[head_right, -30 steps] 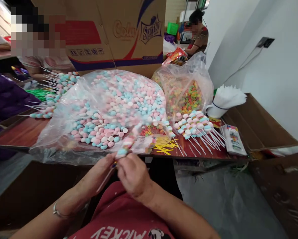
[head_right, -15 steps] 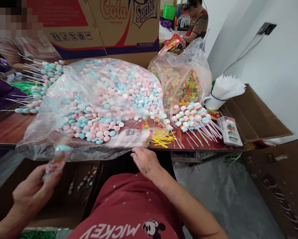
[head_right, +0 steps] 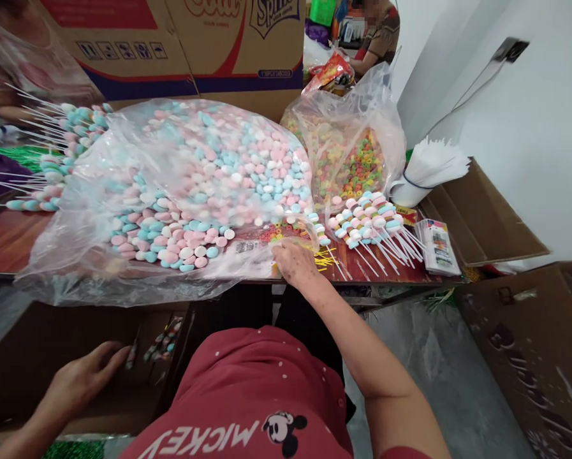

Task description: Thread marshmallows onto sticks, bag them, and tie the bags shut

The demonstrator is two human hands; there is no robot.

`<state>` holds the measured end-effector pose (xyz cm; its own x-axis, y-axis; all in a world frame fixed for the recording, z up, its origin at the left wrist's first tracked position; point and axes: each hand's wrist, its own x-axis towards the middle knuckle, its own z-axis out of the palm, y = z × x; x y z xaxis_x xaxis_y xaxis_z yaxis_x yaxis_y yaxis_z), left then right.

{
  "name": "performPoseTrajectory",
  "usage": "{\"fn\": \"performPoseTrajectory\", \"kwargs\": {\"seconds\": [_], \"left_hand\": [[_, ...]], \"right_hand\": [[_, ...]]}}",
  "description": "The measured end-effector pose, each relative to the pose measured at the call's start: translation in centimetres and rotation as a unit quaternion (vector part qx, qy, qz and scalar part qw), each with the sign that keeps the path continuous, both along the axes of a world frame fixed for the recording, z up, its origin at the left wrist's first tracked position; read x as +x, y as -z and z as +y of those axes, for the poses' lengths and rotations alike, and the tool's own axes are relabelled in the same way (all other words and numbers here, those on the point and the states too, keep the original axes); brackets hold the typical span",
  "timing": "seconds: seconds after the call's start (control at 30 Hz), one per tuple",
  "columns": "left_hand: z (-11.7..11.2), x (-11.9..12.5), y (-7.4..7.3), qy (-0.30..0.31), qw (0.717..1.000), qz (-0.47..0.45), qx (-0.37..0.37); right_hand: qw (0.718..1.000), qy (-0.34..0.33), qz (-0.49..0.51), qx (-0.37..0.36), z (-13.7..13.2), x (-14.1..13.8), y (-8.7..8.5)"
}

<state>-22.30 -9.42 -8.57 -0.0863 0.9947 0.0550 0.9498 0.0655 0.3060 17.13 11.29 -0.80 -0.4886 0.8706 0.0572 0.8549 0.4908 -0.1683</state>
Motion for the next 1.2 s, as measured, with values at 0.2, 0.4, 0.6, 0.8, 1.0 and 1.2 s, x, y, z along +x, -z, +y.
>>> {"fn": "performPoseTrajectory", "kwargs": {"seconds": [0.2, 0.4, 0.6, 0.8, 1.0, 1.2], "left_hand": [[8.3, 11.6, -6.5, 0.288, 0.922, -0.244, 0.086], [17.0, 19.1, -7.4, 0.371, 0.891, -0.197, 0.173], [21.3, 19.8, -5.0, 0.303, 0.935, -0.065, 0.174], [22.7, 19.6, -4.4, 0.237, 0.957, 0.014, 0.165], [24.2, 19.9, -4.8, 0.204, 0.967, 0.061, 0.137], [23.9, 19.7, -5.7, 0.2, 0.973, 0.043, 0.107]], "right_hand": [[0.994, -0.015, 0.107, 0.018, 2.5, -0.6, 0.4], [0.994, -0.062, 0.092, 0.014, 3.1, 0.2, 0.5], [0.992, -0.067, 0.068, 0.084, 3.0, 1.3, 1.4], [0.98, -0.119, 0.13, 0.087, 2.6, 0.9, 1.7], [0.994, -0.066, 0.072, 0.047, 2.7, 0.5, 1.8], [0.996, -0.05, 0.074, 0.019, 3.1, 0.1, 2.4]]}}
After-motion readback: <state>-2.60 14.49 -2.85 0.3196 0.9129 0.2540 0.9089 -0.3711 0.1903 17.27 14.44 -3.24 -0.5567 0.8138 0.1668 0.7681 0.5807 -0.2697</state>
